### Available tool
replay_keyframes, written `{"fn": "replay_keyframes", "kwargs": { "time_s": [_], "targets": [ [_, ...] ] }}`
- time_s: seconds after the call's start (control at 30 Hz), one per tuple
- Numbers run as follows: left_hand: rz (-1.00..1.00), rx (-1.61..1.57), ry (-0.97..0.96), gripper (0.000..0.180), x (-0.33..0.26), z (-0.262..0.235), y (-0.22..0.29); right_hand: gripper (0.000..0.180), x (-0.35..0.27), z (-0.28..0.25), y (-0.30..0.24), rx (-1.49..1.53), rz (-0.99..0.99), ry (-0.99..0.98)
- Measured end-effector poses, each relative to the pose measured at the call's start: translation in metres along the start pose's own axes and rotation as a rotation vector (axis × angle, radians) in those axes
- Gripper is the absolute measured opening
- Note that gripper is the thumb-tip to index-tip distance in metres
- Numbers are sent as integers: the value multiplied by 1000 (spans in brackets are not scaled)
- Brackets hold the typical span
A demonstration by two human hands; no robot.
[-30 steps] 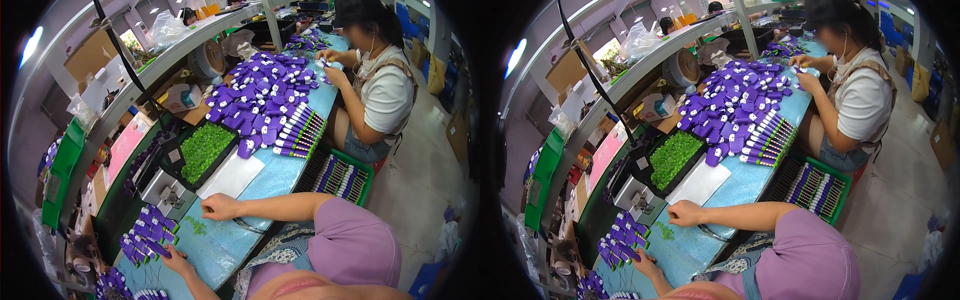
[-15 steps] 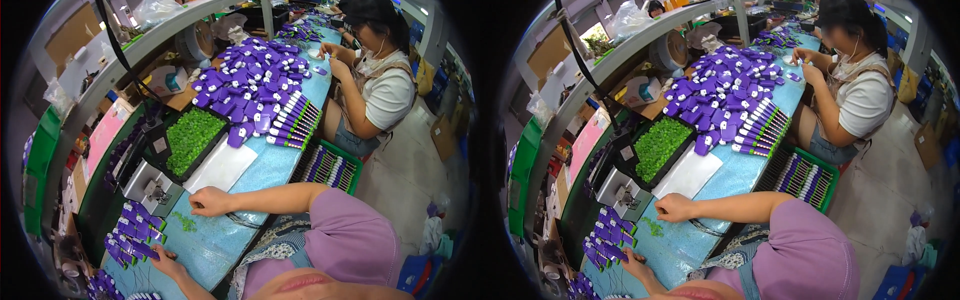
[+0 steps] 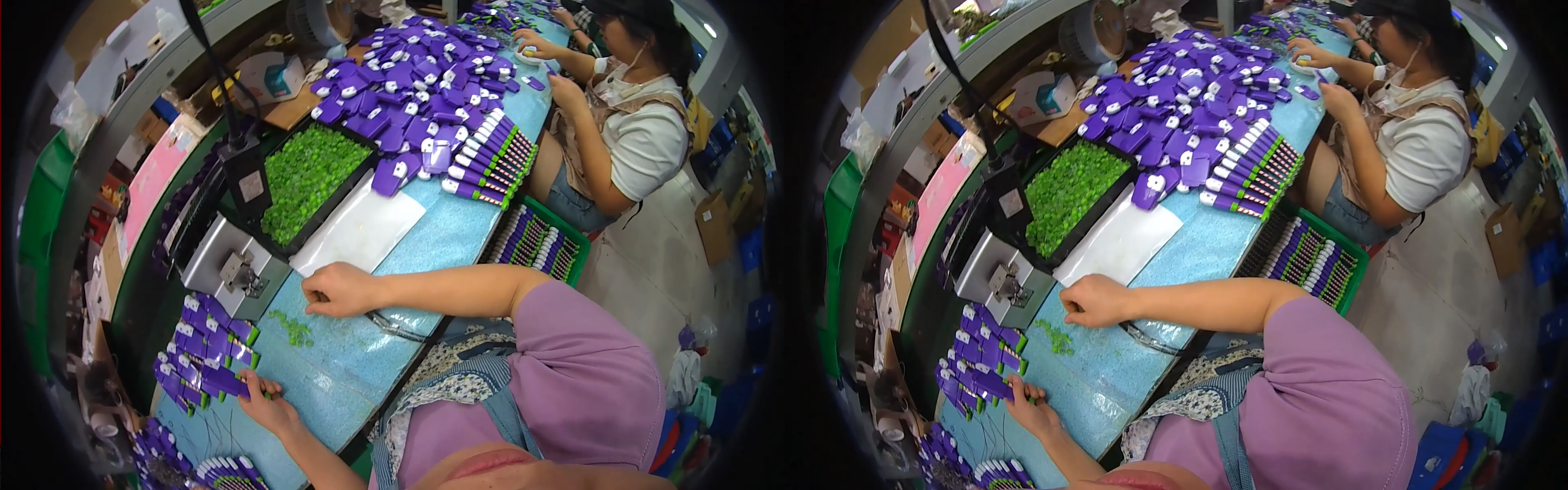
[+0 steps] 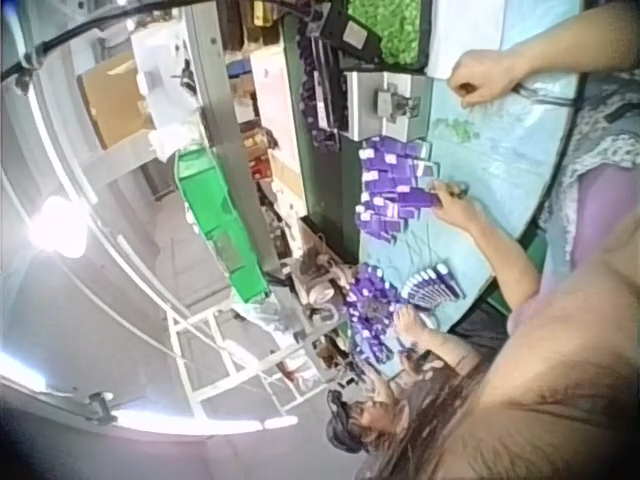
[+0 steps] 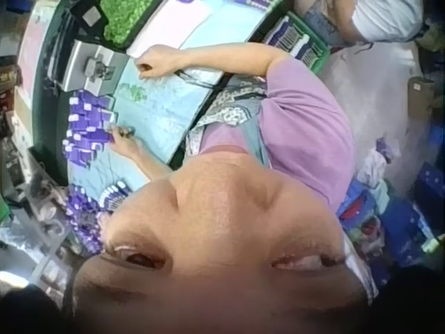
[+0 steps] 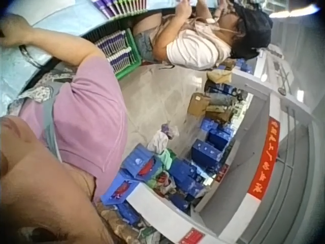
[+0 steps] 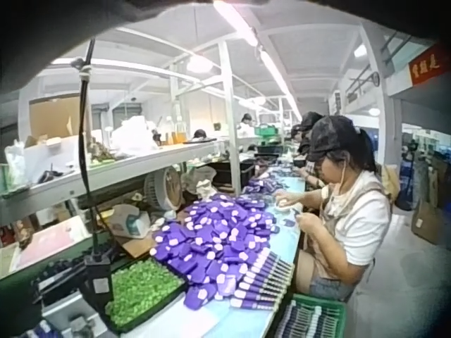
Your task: The person assembles small green plastic pins into purple plastic housings by hand, creating assembled units.
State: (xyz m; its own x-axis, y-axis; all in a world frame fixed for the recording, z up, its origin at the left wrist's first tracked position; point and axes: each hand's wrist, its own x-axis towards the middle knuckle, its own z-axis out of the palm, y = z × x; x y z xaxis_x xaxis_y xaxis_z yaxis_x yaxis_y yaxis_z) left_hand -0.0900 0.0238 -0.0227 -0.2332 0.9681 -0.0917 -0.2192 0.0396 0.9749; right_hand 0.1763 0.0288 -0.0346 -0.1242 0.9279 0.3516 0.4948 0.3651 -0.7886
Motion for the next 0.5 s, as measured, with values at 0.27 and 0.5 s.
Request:
{"fn": "replay_keyframes", "kwargs": {
  "time_s": [0.27,0.5],
  "targets": [
    [-50,-241,-8,13,12,-12,-13,22,-1,2,3,-59,109,-45],
    [-46,-191,-15,27,4,-9,1,19,0,2,-2,19,180,-56]
  ]
}}
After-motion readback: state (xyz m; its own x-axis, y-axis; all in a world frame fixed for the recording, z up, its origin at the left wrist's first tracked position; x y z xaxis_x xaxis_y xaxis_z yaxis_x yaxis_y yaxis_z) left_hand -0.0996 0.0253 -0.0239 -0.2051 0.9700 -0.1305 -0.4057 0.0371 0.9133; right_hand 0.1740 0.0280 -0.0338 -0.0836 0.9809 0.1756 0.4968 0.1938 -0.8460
